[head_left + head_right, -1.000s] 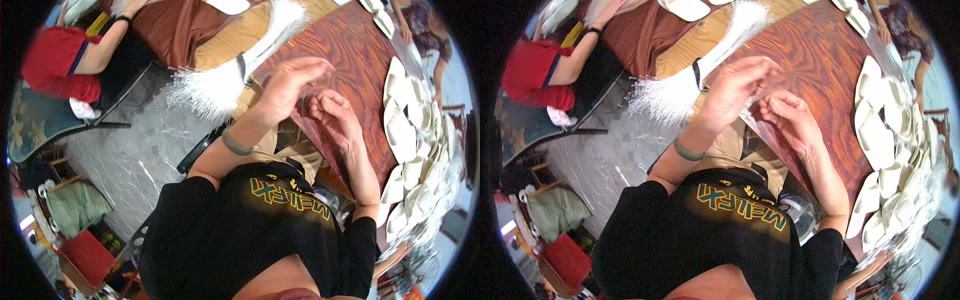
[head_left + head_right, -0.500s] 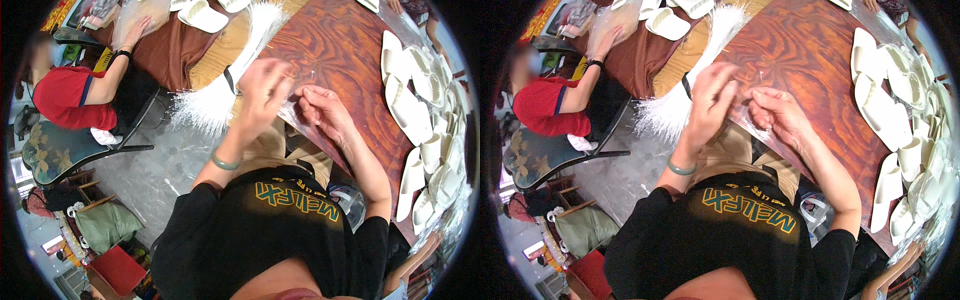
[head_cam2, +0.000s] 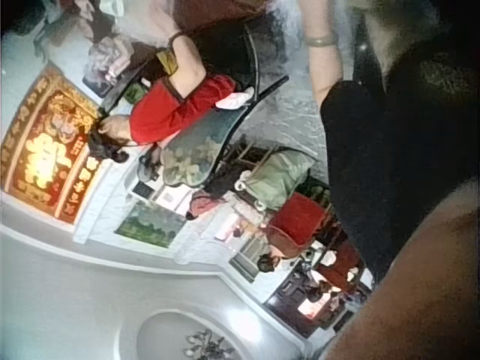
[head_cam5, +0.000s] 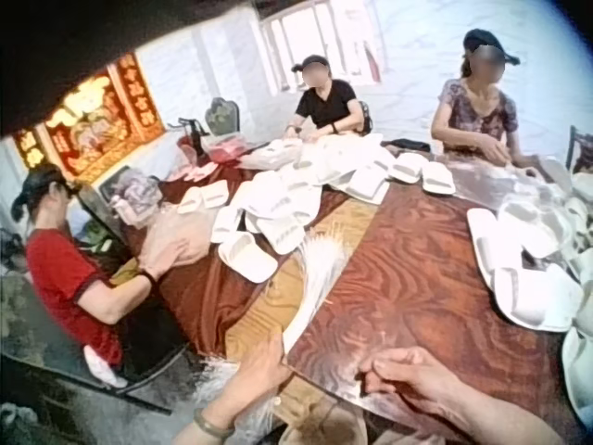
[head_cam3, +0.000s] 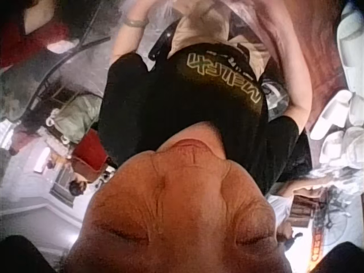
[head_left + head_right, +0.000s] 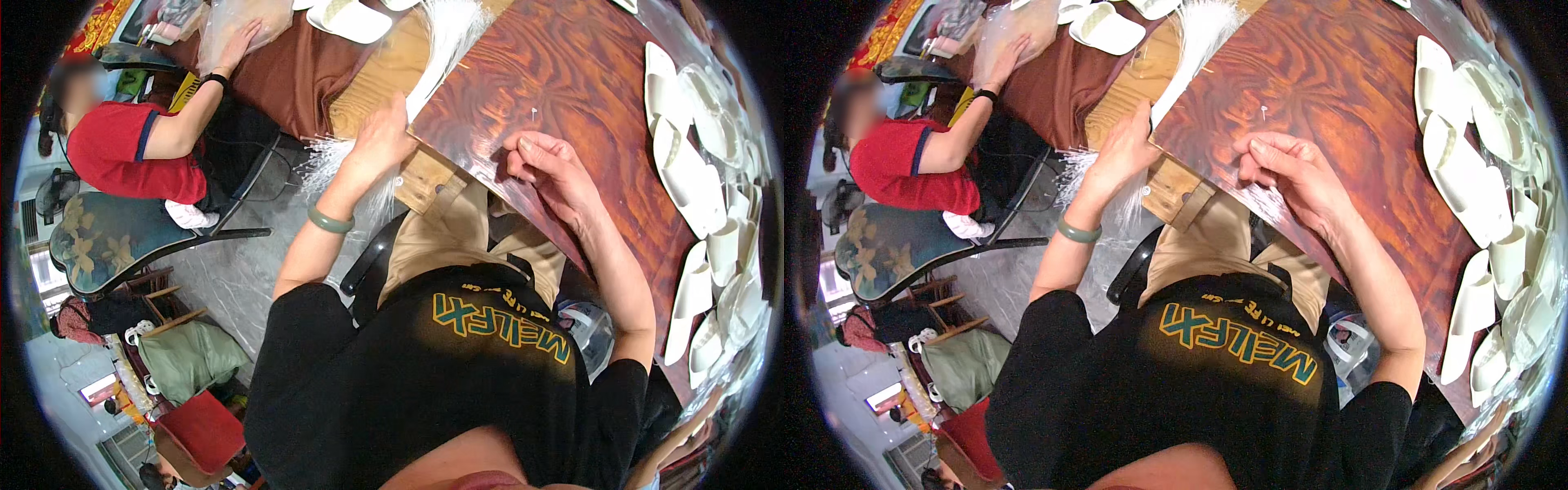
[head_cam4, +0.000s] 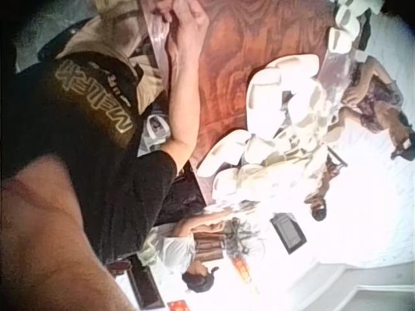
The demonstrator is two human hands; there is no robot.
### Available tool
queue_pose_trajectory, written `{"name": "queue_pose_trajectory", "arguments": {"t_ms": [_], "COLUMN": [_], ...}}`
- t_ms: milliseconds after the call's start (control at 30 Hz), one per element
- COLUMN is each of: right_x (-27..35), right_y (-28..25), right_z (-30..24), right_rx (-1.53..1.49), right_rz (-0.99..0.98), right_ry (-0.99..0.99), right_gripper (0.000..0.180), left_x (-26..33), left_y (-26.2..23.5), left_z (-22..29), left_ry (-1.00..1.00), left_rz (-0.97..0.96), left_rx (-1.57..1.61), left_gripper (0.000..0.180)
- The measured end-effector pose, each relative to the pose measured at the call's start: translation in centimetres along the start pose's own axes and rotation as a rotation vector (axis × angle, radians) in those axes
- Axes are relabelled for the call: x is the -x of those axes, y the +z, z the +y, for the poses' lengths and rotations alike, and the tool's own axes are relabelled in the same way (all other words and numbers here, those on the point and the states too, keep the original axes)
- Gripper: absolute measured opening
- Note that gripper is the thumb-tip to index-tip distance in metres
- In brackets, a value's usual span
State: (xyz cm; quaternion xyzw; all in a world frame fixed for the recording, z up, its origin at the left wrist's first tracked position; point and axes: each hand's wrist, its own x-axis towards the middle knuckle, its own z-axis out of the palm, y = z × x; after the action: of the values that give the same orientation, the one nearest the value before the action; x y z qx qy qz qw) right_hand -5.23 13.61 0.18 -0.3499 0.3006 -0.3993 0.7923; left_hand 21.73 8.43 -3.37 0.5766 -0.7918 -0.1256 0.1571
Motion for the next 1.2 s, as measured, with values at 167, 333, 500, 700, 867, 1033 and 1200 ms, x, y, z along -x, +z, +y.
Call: {"name": "queue_pose_trajectory", "arguments": {"t_ms": [167, 333, 500, 700, 867, 1033, 1200], "right_x": [-0.2, -0.5, -3.1, -11.2, -17.2, -17.2, -17.1], "right_y": [-0.3, -0.6, 3.0, 8.3, 9.1, 7.4, 5.9], "right_z": [0.1, -0.2, -1.6, -0.9, 1.5, 0.9, -0.3], "right_rx": [-0.073, -0.136, 0.234, 0.551, 0.743, 0.342, 0.272], "right_rz": [0.043, 0.015, 0.092, 0.071, 0.136, 0.185, 0.294], "right_ry": [-0.038, 0.041, 0.048, 0.01, -0.099, -0.151, -0.226], "right_gripper": [0.023, 0.021, 0.019, 0.03, 0.03, 0.016, 0.015], "left_x": [-1.5, -0.2, 0.3, 0.0, 0.7, 2.3, 1.7], "left_y": [-2.4, -7.9, -7.6, -7.1, -6.6, -6.8, -3.7], "left_z": [-3.6, -4.3, -6.9, -7.4, -6.8, -4.2, -5.9], "left_ry": [-0.126, -0.375, -0.609, -0.503, -0.497, -0.403, -0.096], "left_rz": [-0.21, -0.22, -0.235, -0.453, -0.362, -0.172, -0.072], "left_rx": [0.695, 1.596, 1.935, 2.039, 1.931, 1.918, 1.217], "left_gripper": [0.031, 0.02, 0.027, 0.03, 0.03, 0.038, 0.043]}}
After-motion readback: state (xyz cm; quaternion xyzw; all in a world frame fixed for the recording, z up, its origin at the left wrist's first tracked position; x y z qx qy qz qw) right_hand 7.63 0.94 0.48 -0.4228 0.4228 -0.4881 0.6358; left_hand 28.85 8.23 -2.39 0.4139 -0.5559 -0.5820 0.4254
